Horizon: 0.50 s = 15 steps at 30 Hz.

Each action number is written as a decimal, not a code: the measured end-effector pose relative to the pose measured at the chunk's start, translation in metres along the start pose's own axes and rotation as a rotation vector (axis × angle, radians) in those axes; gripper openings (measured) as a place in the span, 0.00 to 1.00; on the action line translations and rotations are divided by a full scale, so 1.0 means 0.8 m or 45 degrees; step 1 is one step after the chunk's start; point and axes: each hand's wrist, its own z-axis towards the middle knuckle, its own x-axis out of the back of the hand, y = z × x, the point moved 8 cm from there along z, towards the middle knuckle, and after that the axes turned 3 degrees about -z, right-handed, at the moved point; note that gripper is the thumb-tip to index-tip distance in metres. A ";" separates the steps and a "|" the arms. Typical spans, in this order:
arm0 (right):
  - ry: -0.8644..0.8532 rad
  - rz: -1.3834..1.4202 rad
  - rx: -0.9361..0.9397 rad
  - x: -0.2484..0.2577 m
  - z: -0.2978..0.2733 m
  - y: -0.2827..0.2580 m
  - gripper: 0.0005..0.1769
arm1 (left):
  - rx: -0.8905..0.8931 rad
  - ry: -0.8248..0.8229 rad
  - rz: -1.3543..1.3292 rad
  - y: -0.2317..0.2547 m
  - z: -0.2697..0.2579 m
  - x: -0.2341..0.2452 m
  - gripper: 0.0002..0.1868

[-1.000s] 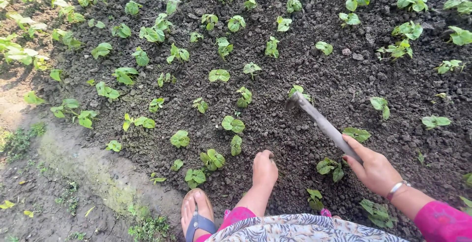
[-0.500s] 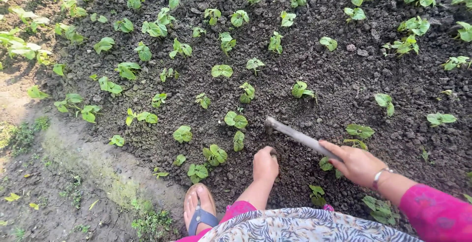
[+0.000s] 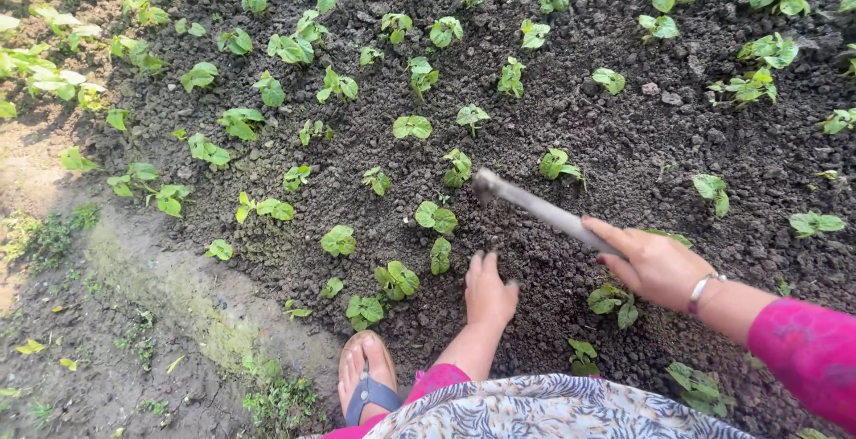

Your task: Loosening soil around young plants using a hand hoe in a garden bed

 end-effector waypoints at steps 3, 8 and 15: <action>-0.040 -0.236 0.073 -0.015 0.023 0.002 0.35 | -0.074 -0.141 0.235 0.009 -0.018 -0.009 0.36; -0.024 -0.057 -0.056 -0.040 0.029 0.021 0.32 | -0.110 -0.119 0.251 -0.036 0.003 -0.038 0.28; -0.009 0.039 0.016 -0.092 0.049 0.018 0.30 | 0.026 0.098 -0.141 -0.067 0.020 -0.029 0.11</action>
